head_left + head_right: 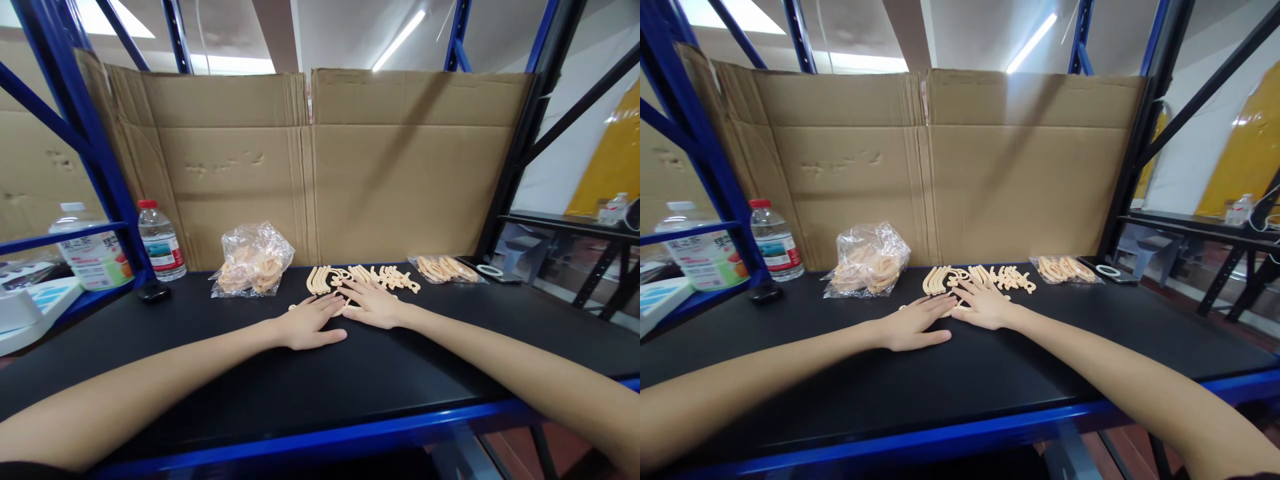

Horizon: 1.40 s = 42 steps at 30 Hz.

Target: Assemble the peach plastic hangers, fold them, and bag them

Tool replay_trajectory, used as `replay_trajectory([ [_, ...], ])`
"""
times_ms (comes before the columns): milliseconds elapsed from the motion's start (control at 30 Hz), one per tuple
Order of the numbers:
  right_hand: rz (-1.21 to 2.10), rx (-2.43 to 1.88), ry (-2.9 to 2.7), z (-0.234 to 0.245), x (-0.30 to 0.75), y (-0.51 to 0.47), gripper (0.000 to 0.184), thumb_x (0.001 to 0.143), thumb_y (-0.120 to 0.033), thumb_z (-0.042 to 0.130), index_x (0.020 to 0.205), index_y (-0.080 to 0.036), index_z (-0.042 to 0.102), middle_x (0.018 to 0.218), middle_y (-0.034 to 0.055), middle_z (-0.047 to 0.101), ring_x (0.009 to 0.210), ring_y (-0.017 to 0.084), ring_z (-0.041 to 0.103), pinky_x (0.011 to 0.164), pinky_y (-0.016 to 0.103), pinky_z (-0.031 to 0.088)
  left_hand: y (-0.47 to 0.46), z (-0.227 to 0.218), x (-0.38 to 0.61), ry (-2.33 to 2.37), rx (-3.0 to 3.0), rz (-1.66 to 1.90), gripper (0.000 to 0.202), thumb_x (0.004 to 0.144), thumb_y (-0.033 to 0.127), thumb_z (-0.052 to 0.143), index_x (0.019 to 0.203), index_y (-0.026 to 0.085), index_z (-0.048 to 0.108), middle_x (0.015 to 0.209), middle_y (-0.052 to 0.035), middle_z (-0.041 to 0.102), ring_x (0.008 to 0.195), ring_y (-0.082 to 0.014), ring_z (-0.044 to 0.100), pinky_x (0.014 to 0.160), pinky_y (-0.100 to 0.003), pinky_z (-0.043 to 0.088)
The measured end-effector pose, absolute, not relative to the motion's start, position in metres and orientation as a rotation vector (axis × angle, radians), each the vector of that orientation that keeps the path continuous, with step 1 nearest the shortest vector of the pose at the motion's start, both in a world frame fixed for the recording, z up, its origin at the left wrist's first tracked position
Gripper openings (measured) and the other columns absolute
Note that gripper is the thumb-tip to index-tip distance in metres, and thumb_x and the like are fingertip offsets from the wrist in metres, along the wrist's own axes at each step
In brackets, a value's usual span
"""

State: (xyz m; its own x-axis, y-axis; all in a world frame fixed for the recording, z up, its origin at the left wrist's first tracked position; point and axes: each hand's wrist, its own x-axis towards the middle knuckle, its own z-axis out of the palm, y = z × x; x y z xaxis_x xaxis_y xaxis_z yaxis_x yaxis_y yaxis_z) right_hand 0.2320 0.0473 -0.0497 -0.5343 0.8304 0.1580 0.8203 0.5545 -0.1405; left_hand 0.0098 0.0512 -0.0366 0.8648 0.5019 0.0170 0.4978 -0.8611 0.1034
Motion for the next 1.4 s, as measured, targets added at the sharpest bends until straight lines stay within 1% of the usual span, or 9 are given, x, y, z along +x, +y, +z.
replay_trajectory([
  [67,-0.010,-1.315,-2.517,-0.050,0.238,0.045,0.069,0.089,-0.064,0.033,0.143,-0.022,0.035,0.151,0.0103,0.027,0.139,0.034,0.018,0.110,0.057,0.013,0.048,-0.037,0.006,0.786,2.939,0.171,0.066,0.092,0.055,0.036,0.143,0.014,0.030,0.150,-0.0132,0.028,0.139,-0.0278,0.023,0.114,-0.045,0.016],
  [133,-0.087,-1.218,-2.435,-0.048,0.248,0.041,0.057,0.090,-0.057,0.041,0.132,-0.020,0.049,0.142,0.0128,0.041,0.133,0.032,0.031,0.107,0.053,0.024,0.043,-0.037,0.001,0.791,2.949,0.303,0.059,0.092,0.049,0.041,0.140,0.016,0.034,0.146,-0.0127,0.036,0.136,-0.0276,0.030,0.113,-0.045,0.021],
  [233,-0.136,-1.065,-2.371,-0.046,0.263,0.035,0.029,0.089,-0.040,0.052,0.103,-0.019,0.065,0.112,0.0113,0.061,0.108,0.025,0.052,0.095,0.042,0.039,0.035,-0.038,-0.010,0.814,2.952,0.459,0.045,0.090,0.038,0.048,0.130,0.017,0.047,0.133,-0.0112,0.051,0.126,-0.0265,0.044,0.107,-0.044,0.033],
  [333,-0.109,-0.976,-2.398,-0.045,0.274,0.029,0.014,0.086,-0.028,0.056,0.083,-0.019,0.066,0.085,0.0067,0.063,0.087,0.021,0.055,0.083,0.037,0.042,0.030,-0.039,-0.019,0.794,2.921,0.533,0.030,0.091,0.024,0.046,0.118,0.018,0.055,0.120,-0.0082,0.060,0.113,-0.0225,0.054,0.099,-0.039,0.042],
  [433,-0.035,-0.950,-2.433,-0.042,0.278,0.026,0.010,0.083,-0.023,0.058,0.076,-0.018,0.063,0.074,0.0044,0.062,0.078,0.019,0.053,0.076,0.034,0.042,0.029,-0.042,-0.024,0.748,2.889,0.613,0.028,0.091,0.015,0.040,0.113,0.019,0.058,0.114,-0.0065,0.062,0.107,-0.0189,0.056,0.095,-0.034,0.045],
  [700,0.174,-0.994,-2.434,-0.039,0.284,0.029,0.013,0.082,-0.027,0.060,0.076,-0.017,0.064,0.075,0.0038,0.064,0.070,0.015,0.057,0.067,0.028,0.043,0.056,-0.049,-0.036,0.740,2.873,0.775,0.025,0.092,0.016,0.043,0.104,0.018,0.065,0.101,-0.0064,0.065,0.096,-0.0172,0.059,0.088,-0.031,0.049],
  [867,0.227,-1.041,-2.425,-0.042,0.288,0.032,0.016,0.082,-0.030,0.061,0.075,-0.016,0.066,0.070,0.0025,0.061,0.062,0.013,0.053,0.058,0.024,0.041,0.066,-0.048,-0.040,0.751,2.888,0.812,0.024,0.092,0.018,0.045,0.101,0.018,0.067,0.099,-0.0064,0.066,0.093,-0.0176,0.061,0.085,-0.031,0.049],
  [1200,0.297,-1.083,-2.460,-0.035,0.288,0.034,0.020,0.080,-0.035,0.063,0.075,-0.016,0.069,0.068,0.0035,0.063,0.062,0.013,0.055,0.059,0.025,0.043,0.067,-0.048,-0.038,0.755,2.909,0.813,0.024,0.091,0.017,0.046,0.101,0.018,0.068,0.098,-0.0067,0.067,0.092,-0.0182,0.061,0.085,-0.033,0.050],
  [1400,0.334,-1.121,-2.464,-0.034,0.289,0.035,0.017,0.079,-0.032,0.064,0.074,-0.017,0.069,0.070,0.0033,0.064,0.064,0.014,0.056,0.060,0.026,0.044,0.064,-0.045,-0.035,0.764,2.906,0.799,0.024,0.091,0.017,0.045,0.099,0.018,0.067,0.098,-0.0065,0.067,0.093,-0.0184,0.061,0.085,-0.033,0.050],
])
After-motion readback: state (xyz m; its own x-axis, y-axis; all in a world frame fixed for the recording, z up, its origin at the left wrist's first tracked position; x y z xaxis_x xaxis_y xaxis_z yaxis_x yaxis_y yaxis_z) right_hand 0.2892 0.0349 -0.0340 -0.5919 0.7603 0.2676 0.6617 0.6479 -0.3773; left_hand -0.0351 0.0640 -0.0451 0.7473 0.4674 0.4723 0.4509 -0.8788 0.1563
